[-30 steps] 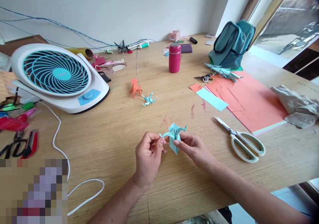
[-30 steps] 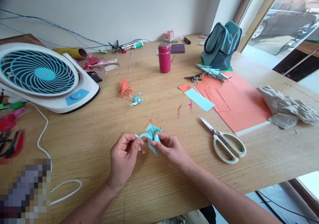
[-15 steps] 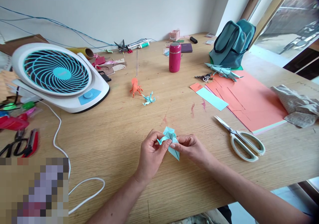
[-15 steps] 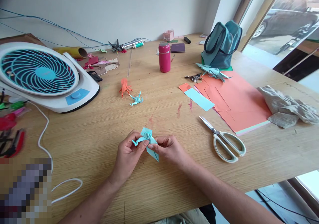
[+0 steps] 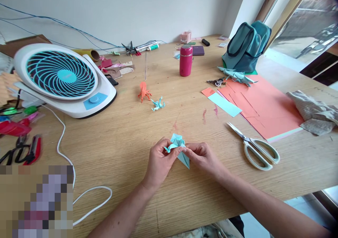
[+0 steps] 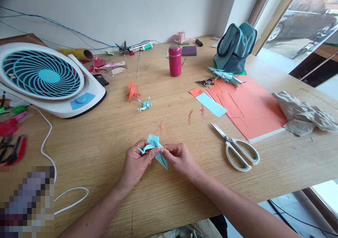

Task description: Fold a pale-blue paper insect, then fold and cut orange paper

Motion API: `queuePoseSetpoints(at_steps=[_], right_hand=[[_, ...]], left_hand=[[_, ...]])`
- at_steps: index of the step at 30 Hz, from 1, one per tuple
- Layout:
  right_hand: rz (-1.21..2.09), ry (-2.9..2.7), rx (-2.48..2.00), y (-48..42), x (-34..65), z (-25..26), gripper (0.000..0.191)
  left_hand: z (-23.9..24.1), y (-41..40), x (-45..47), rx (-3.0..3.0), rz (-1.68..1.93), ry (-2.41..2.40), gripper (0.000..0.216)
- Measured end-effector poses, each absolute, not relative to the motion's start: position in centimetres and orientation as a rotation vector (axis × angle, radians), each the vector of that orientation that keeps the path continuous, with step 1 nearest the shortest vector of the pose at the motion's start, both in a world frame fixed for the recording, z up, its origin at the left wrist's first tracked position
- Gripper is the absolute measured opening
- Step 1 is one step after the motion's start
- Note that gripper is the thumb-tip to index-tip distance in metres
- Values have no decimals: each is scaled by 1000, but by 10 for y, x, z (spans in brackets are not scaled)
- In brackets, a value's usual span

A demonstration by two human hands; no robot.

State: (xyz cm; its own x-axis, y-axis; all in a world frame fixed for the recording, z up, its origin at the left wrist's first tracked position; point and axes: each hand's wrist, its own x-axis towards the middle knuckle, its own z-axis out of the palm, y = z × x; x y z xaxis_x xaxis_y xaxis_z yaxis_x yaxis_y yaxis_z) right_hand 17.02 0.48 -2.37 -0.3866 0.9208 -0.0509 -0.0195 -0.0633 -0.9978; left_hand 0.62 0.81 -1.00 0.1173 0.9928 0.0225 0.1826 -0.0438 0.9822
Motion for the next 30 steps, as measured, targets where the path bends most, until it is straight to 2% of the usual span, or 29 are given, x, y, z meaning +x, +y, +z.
queuePoseSetpoints(at_steps=[5,9,11,15,18,21,30], right_hand=[[1578,-1488,-1035,5,171,-23,54],[1597,-1507,-1001,3,173,-22,41],[1447,-1600,-1081,0,176,-22,30],[904,-1928,-1171,-12,191,-21,16],[661,-2052,-1083,-26,203,-21,26],[585,-2142,-1013,-35,208,-22,38],[563,-2318,-1019,-36,208,-30,40]], left_hand=[[-14,12,4,1310,1047,1246,28],[-15,20,-1,1147,1081,1212,32],[-15,22,-3,1143,1048,1220,35],[-17,20,-4,1287,905,1238,35],[-22,16,-2,1419,779,1231,30],[-28,12,2,1508,696,1251,28],[-23,3,5,2002,619,1456,27]])
